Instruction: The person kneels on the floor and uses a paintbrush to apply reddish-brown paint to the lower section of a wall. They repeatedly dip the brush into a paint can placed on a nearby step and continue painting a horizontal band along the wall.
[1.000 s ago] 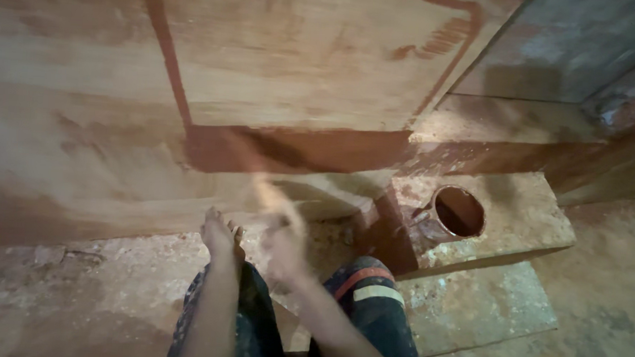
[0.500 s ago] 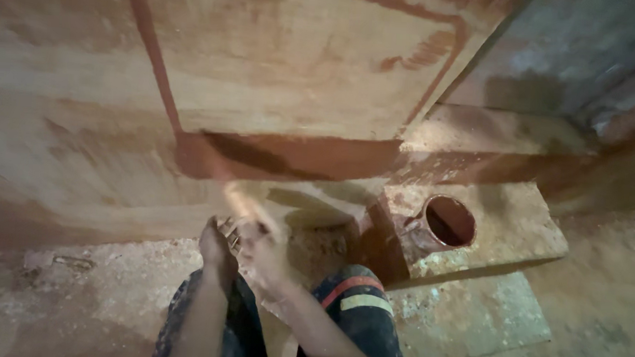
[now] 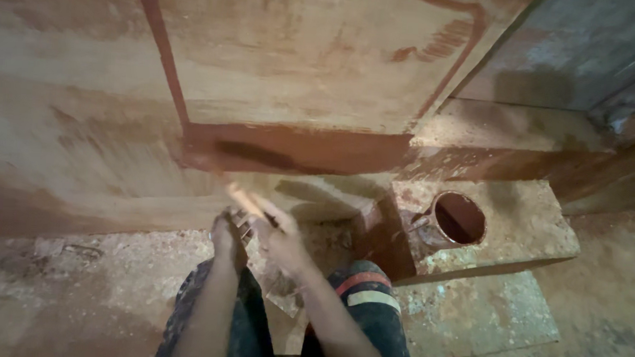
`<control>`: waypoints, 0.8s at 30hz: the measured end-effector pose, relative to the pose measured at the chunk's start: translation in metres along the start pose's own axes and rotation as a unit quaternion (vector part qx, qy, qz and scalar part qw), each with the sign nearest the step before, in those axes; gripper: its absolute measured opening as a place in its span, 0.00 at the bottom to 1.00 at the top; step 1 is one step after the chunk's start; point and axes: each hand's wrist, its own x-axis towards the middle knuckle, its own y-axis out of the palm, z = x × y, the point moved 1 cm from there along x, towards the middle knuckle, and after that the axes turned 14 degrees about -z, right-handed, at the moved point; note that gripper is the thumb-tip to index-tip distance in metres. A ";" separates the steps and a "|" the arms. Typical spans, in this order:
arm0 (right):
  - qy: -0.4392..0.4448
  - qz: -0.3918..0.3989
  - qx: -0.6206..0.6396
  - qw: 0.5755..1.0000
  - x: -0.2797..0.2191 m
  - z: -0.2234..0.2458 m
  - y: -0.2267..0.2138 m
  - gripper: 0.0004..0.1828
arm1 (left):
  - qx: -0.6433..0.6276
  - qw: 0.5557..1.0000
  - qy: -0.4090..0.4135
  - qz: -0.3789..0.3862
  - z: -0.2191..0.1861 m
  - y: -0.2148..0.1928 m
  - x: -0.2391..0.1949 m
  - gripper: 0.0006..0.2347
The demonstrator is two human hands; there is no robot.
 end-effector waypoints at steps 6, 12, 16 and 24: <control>0.012 -0.365 0.201 0.909 -0.005 0.014 -0.037 0.29 | -0.015 0.999 -0.029 0.031 0.009 -0.002 0.027 0.14; -0.036 -0.256 0.144 0.955 0.002 0.017 -0.069 0.30 | 0.009 0.999 -0.007 0.032 0.018 0.013 0.008 0.11; 0.075 0.024 0.058 0.995 0.003 0.009 -0.054 0.26 | 0.041 0.999 -0.004 -0.016 0.002 0.005 -0.008 0.09; -0.022 -0.365 0.207 0.907 -0.006 0.016 -0.061 0.26 | -0.014 0.998 0.002 0.057 0.006 0.008 0.005 0.10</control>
